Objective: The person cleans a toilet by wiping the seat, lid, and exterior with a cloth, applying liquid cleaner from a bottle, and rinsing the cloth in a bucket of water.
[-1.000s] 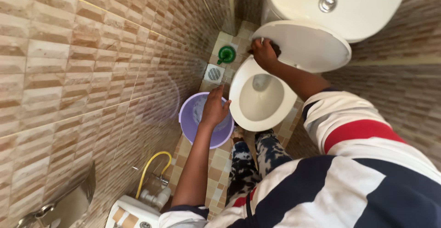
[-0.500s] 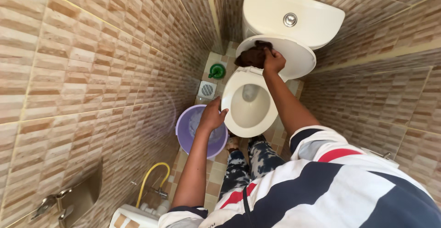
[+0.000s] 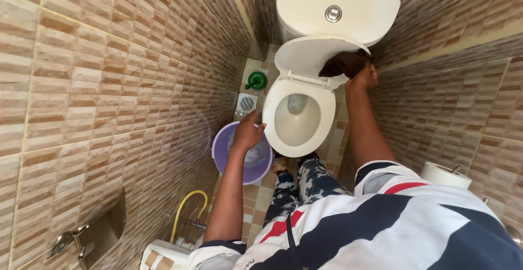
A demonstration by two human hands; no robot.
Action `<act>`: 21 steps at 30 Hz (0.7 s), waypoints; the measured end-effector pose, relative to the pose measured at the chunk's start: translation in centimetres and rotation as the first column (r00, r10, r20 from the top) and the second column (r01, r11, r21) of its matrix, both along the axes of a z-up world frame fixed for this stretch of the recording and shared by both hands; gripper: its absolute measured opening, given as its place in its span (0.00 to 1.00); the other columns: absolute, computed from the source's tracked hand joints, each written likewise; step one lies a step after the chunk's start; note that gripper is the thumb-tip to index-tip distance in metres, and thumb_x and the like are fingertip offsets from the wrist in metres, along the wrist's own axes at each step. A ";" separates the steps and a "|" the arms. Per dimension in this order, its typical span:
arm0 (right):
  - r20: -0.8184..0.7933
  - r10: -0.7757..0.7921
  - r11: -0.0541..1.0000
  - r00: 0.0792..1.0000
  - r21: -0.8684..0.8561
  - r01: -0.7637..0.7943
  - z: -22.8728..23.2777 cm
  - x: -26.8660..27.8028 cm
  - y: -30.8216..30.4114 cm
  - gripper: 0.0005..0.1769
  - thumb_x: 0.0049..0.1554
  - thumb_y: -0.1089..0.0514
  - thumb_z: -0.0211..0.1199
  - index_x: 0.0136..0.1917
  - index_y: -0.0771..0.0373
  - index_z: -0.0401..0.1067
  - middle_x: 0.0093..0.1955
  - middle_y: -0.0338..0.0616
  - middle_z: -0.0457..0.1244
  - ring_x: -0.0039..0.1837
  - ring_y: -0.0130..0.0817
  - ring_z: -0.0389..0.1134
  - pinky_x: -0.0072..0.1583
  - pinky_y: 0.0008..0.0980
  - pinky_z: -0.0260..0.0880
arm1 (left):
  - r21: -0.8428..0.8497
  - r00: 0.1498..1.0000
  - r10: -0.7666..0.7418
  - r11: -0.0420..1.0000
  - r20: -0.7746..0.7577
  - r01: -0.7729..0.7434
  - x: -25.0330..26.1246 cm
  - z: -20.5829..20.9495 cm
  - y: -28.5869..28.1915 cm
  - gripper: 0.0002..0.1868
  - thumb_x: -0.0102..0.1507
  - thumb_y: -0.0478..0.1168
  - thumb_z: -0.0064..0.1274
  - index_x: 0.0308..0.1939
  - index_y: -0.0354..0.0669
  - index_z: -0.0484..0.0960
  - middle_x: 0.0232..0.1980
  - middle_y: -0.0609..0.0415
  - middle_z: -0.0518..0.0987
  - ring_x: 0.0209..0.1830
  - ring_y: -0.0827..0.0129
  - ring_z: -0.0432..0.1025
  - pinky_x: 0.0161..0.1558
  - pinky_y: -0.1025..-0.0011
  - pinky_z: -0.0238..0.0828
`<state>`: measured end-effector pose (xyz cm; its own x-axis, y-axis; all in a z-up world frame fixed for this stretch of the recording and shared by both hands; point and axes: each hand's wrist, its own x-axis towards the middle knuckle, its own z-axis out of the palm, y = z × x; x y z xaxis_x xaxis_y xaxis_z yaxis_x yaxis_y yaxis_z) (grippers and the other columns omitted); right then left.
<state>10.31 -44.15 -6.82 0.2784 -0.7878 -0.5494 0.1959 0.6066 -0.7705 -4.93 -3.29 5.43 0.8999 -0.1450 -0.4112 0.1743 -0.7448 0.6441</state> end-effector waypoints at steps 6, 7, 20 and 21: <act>-0.153 0.084 0.969 0.985 -0.218 -0.116 -5.3 -2.2 -1.1 0.10 0.54 0.68 0.69 0.51 0.66 0.75 0.52 0.46 0.69 0.50 0.37 0.70 0.52 0.38 0.77 | -0.002 1.000 -0.023 1.000 -0.011 0.023 -0.9 -2.8 -0.8 0.35 0.65 0.47 0.57 0.71 0.33 0.68 0.72 0.34 0.69 0.73 0.44 0.63 0.71 0.56 0.59; -0.152 0.099 0.980 0.983 -0.159 -0.123 -6.4 -3.0 -2.0 0.11 0.54 0.68 0.68 0.51 0.67 0.74 0.52 0.47 0.69 0.50 0.39 0.71 0.52 0.40 0.77 | 0.004 1.000 -0.017 1.000 -0.025 0.017 -0.9 -3.2 -1.0 0.35 0.65 0.47 0.57 0.71 0.33 0.67 0.72 0.34 0.69 0.73 0.43 0.62 0.71 0.56 0.59; -0.751 0.101 0.608 0.653 -0.473 -0.638 -13.7 -5.5 2.9 0.40 0.53 0.55 0.78 0.69 0.70 0.58 0.70 0.61 0.52 0.69 0.55 0.60 0.69 0.46 0.66 | -0.030 0.998 -0.013 1.000 -0.057 0.011 0.4 -7.1 -3.1 0.32 0.64 0.46 0.57 0.69 0.34 0.70 0.68 0.34 0.72 0.70 0.44 0.66 0.69 0.56 0.61; -0.777 0.095 0.585 0.622 -0.462 -0.666 -14.5 -5.7 3.5 0.42 0.53 0.56 0.78 0.70 0.71 0.56 0.71 0.61 0.49 0.70 0.57 0.58 0.70 0.46 0.65 | -0.017 0.996 -0.013 1.000 -0.086 0.012 0.0 -7.6 -2.9 0.32 0.64 0.46 0.57 0.69 0.34 0.69 0.69 0.34 0.72 0.70 0.44 0.65 0.68 0.56 0.61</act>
<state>4.62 -40.62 -21.29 0.4723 -0.8771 -0.0868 -0.5988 -0.2471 -0.7618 -4.91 -6.19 -2.16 0.8593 -0.1636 -0.4846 0.2202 -0.7368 0.6393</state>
